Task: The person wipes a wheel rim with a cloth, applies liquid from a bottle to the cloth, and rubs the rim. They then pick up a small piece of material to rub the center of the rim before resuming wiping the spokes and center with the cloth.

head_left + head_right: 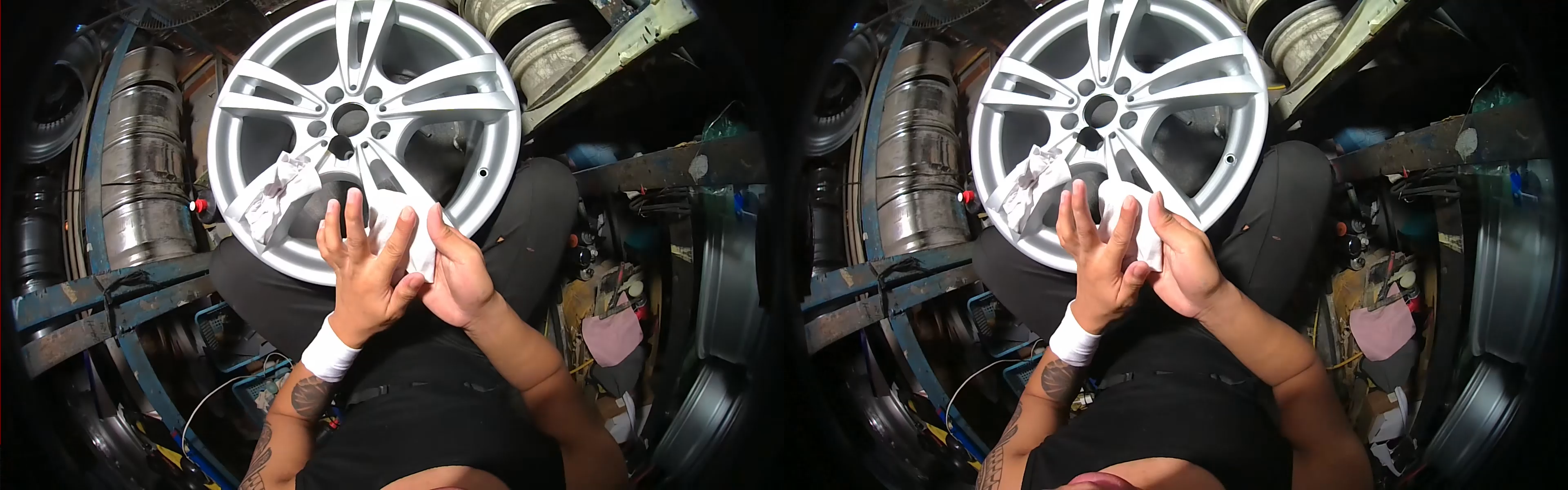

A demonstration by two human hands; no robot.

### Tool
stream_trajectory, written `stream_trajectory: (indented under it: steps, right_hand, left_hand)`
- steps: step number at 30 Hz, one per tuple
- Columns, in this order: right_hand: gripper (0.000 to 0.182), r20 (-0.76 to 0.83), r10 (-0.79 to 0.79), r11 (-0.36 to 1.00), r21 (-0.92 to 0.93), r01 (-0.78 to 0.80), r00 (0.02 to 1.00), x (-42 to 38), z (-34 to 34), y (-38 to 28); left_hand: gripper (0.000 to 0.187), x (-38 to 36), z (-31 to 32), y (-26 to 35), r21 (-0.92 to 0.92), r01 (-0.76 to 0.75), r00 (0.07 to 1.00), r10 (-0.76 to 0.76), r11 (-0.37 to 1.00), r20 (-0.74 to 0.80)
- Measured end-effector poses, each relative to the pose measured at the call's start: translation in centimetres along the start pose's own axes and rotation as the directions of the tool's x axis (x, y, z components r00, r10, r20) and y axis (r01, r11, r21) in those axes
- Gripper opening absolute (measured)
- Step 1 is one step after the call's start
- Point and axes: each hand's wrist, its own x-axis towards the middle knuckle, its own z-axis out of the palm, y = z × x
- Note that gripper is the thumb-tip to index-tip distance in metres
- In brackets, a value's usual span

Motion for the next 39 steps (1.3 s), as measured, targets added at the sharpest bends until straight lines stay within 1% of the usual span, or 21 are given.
stream_trajectory:
  steps: [2,4,6,7,9,10,12,14,18,20,24,26,27,30,32,33,35,36,37,38,39]
  right_hand:
    - [0.052,-0.021,-0.014,0.999,0.030,0.015,1.000,-0.2,-0.2,0.6]
    - [0.052,-0.047,-0.041,0.999,0.034,0.042,0.998,-0.4,-0.2,1.2]
    - [0.053,0.008,-0.011,1.000,0.025,0.010,1.000,-0.7,-0.6,1.2]
    - [0.054,0.027,-0.014,0.999,0.029,0.013,1.000,-0.9,-0.8,1.4]
    - [0.058,0.038,-0.041,0.999,-0.027,0.042,0.998,-1.1,-0.7,1.6]
    - [0.061,0.030,-0.064,0.994,-0.088,0.066,0.998,-1.2,-0.6,1.7]
    - [0.060,0.035,-0.101,0.993,-0.058,0.103,0.994,-1.3,-0.6,2.2]
    - [0.060,0.036,-0.089,0.994,-0.067,0.091,0.995,-1.6,-0.7,2.0]
    - [0.056,0.053,-0.099,0.994,-0.031,0.101,0.994,-1.6,-1.1,2.6]
    - [0.054,0.038,-0.112,0.994,-0.014,0.112,0.993,-1.5,-1.1,2.7]
    - [0.056,0.034,-0.094,0.995,-0.024,0.095,0.995,-1.2,-0.9,2.9]
    - [0.057,0.043,-0.087,0.995,-0.048,0.089,0.995,-1.1,-0.8,3.1]
    - [0.058,0.060,-0.090,0.993,-0.076,0.094,0.994,-1.1,-1.0,3.0]
    - [0.059,-0.011,-0.135,0.986,-0.103,0.133,0.991,-1.0,-0.5,3.7]
    - [0.062,0.010,-0.161,0.967,-0.198,0.160,0.987,-1.2,-0.8,3.9]
    - [0.065,0.012,-0.168,0.946,-0.279,0.165,0.986,-1.3,-1.5,4.1]
    - [0.068,0.027,-0.192,0.908,-0.376,0.188,0.981,-1.2,-1.6,4.2]
    - [0.068,0.019,-0.192,0.912,-0.366,0.186,0.981,-1.1,-1.4,4.2]
    - [0.068,0.006,-0.192,0.916,-0.359,0.182,0.981,-1.2,-1.4,4.2]
    - [0.068,-0.010,-0.187,0.921,-0.351,0.172,0.982,-1.3,-1.4,4.4]
    - [0.068,-0.031,-0.154,0.948,-0.287,0.139,0.988,-1.2,-1.5,4.4]
  left_hand:
    - [0.067,0.2,-0.4,-0.4,-0.040,0.111,0.993,-0.112,0.993,-0.020]
    - [0.067,0.0,-0.4,-0.1,-0.065,0.117,0.993,-0.118,0.991,0.000]
    - [0.068,-1.2,-0.5,0.9,-0.084,-0.021,0.999,0.024,0.996,0.032]
    - [0.065,-1.3,-0.6,1.0,-0.147,-0.014,1.000,0.012,0.989,-0.015]
    - [0.062,0.1,-1.7,0.7,-0.224,0.144,0.986,-0.160,0.964,-0.054]
    - [0.060,0.2,-1.8,0.5,-0.202,0.148,0.986,-0.161,0.968,-0.047]
    - [0.057,0.5,-2.0,0.3,-0.159,0.156,0.986,-0.163,0.975,-0.034]
    - [0.056,0.1,-2.1,0.2,-0.043,0.066,0.998,-0.066,0.997,0.017]
    - [0.054,0.3,-2.2,-0.6,0.002,0.118,0.993,-0.118,0.993,-0.028]
    - [0.054,-1.0,-1.9,0.6,0.106,-0.013,0.999,0.008,0.994,0.044]
    - [0.050,0.0,-1.6,-0.9,0.018,0.176,0.982,-0.174,0.984,-0.076]
    - [0.051,-1.2,-1.5,0.6,0.111,0.007,1.000,-0.010,0.994,0.024]
    - [0.050,-1.2,-1.5,0.6,0.121,0.011,1.000,-0.014,0.993,0.024]
    - [0.048,-0.1,-1.2,-0.8,0.033,0.189,0.977,-0.184,0.981,-0.107]
    - [0.047,-1.5,-0.8,0.5,0.166,0.008,0.999,-0.014,0.986,0.036]
    - [0.045,-1.2,-1.1,0.1,0.172,0.011,1.000,-0.013,0.985,0.012]
    - [0.047,-0.3,-1.5,-1.7,0.226,0.117,0.993,-0.112,0.967,-0.037]
    - [0.048,-0.2,-1.3,-2.1,0.237,0.146,0.989,-0.137,0.960,-0.052]
    - [0.050,-1.0,-0.8,-1.9,0.239,0.079,0.997,-0.080,0.968,-0.005]
    - [0.051,-1.4,-0.8,-1.7,0.233,0.084,0.995,-0.095,0.969,0.039]
    - [0.052,-1.5,-0.7,-1.8,0.181,0.130,0.991,-0.136,0.975,0.017]
